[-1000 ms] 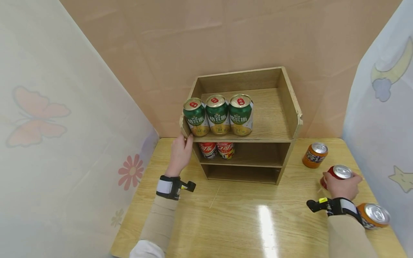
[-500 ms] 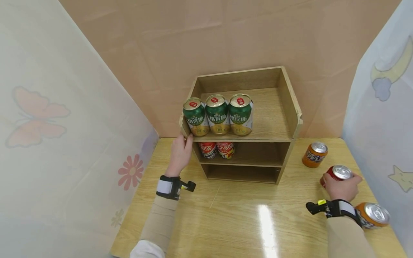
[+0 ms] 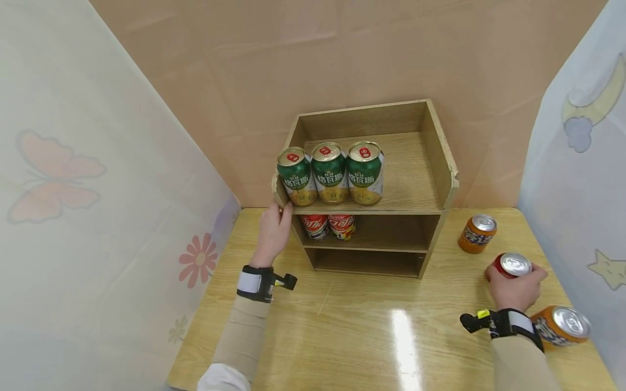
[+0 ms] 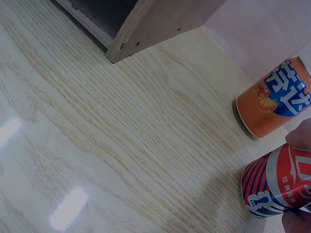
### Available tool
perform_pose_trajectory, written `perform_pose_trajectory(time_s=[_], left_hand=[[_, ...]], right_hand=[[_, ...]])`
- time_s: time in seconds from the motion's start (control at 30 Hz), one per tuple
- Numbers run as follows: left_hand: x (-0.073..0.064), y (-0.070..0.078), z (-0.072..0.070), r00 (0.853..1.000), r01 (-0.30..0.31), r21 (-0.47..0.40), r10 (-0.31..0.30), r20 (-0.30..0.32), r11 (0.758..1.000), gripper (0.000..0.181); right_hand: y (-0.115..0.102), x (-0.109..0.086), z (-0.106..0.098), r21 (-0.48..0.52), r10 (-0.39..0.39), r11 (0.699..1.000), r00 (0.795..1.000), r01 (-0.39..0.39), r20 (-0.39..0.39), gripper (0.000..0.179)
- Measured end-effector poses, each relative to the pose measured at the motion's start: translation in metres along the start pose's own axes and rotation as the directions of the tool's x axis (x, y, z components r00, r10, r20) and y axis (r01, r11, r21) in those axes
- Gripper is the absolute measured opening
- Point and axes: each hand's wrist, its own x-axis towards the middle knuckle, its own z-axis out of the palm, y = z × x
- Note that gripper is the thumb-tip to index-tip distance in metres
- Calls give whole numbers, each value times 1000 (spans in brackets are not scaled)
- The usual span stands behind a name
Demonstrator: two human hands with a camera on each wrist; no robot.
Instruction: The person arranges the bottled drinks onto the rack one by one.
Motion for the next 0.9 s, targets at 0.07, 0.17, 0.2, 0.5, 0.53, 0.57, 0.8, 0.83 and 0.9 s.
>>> perform_pose_trajectory(time_s=[0.07, 0.17, 0.2, 0.5, 0.53, 0.57, 0.8, 0.83, 0.9], left_hand=[[0, 0, 0, 1000, 1, -2, -1, 1, 1000, 24], [0, 0, 0, 1000, 3, -3, -3, 2, 1000, 24], [0, 0, 0, 1000, 5, -5, -5, 2, 1000, 24], [0, 1, -1, 1000, 10, 2, -10, 17, 1000, 25], [0, 1, -1, 1000, 11, 4, -11, 19, 1000, 25], [0, 1, -1, 1000, 12, 4, -12, 21, 1000, 26], [0, 0, -1, 1000, 18, 2, -18, 20, 1000, 26], [0, 0, -1, 1000, 17, 3, -17, 19, 1000, 26], [0, 0, -1, 1000, 15, 3, -15, 17, 1000, 26]], right_hand=[[1, 0, 0, 4, 5, 1000, 1000, -5, -2, 95], [-1, -1, 0, -3, 18, 1000, 1000, -18, 1, 96], [-2, -2, -1, -4, 21, 1000, 1000, -21, 3, 96], [-12, -10, -2, -17, -30, 999, 999, 30, -26, 96], [-13, -11, -2, -20, -43, 999, 999, 42, -32, 96], [-14, -11, -2, -24, -57, 998, 997, 56, -43, 94], [-23, -17, -4, -76, -170, 984, 980, 163, -100, 88], [-24, -18, -5, -85, -181, 981, 978, 173, -99, 87], [-26, -20, -7, -110, -197, 976, 976, 187, -93, 86]])
